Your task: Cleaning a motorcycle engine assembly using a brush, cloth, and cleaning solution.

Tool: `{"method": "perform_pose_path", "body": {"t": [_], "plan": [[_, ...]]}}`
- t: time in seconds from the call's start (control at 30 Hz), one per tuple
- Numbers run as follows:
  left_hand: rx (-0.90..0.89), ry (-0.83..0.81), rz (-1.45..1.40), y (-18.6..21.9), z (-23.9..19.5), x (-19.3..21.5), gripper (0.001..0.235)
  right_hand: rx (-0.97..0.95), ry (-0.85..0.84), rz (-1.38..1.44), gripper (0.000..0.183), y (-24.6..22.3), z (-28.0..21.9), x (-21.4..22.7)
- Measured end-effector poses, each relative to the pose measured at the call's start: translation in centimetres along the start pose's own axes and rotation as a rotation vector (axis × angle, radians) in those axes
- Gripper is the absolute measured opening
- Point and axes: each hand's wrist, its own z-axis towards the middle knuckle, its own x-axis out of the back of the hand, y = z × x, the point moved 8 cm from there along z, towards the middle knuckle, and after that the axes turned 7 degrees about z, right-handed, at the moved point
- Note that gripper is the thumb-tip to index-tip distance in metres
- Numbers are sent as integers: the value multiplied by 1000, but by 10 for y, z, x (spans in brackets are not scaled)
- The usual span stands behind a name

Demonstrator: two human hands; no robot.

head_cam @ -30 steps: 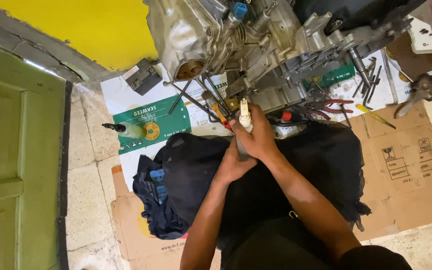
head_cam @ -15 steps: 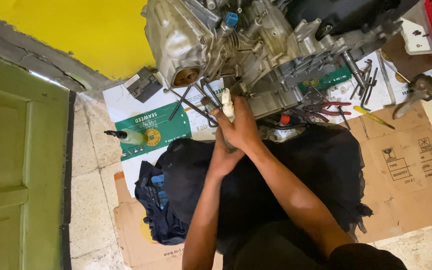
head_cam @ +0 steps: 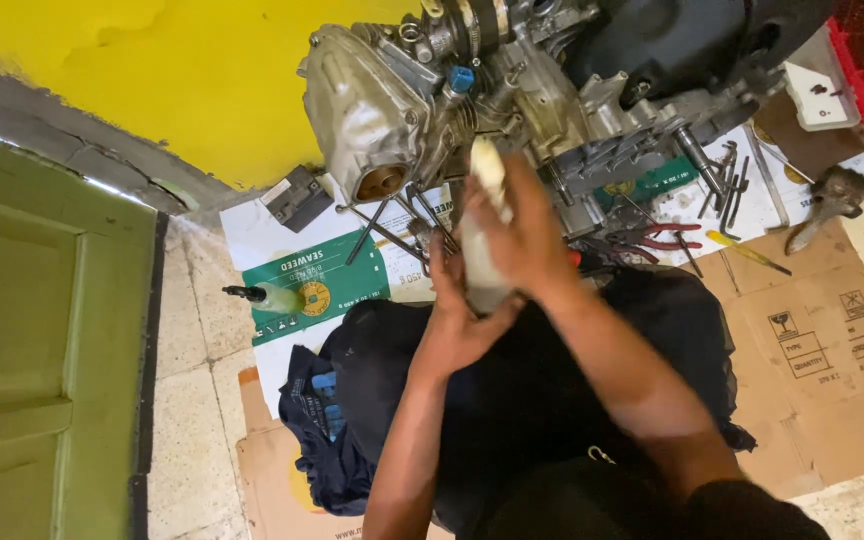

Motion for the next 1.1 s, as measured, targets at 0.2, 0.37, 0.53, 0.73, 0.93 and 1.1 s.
{"method": "perform_pose_path", "body": {"t": [0.2, 0.37, 0.53, 0.73, 0.93, 1.1], "plan": [[-76, -23, -104, 0, -13, 13, 101, -196, -193, -139, 49, -30, 75, 26], [159, -4, -71, -60, -33, 11, 96, -164, -258, -295, 42, -24, 91, 33], [225, -1, 59, -62, -35, 16, 61, -329, -167, -179, 58, -25, 89, 37], [-301, 224, 495, 22, -16, 45, 32, 35, -305, -203, 56, -41, 92, 40], [-415, 224, 928, 122, 90, 114, 68, 150, -355, -146, 51, -47, 88, 41], [-523, -113, 1004, 113, 162, 121, 98, -8, -408, -88, 55, -52, 89, 34]]}}
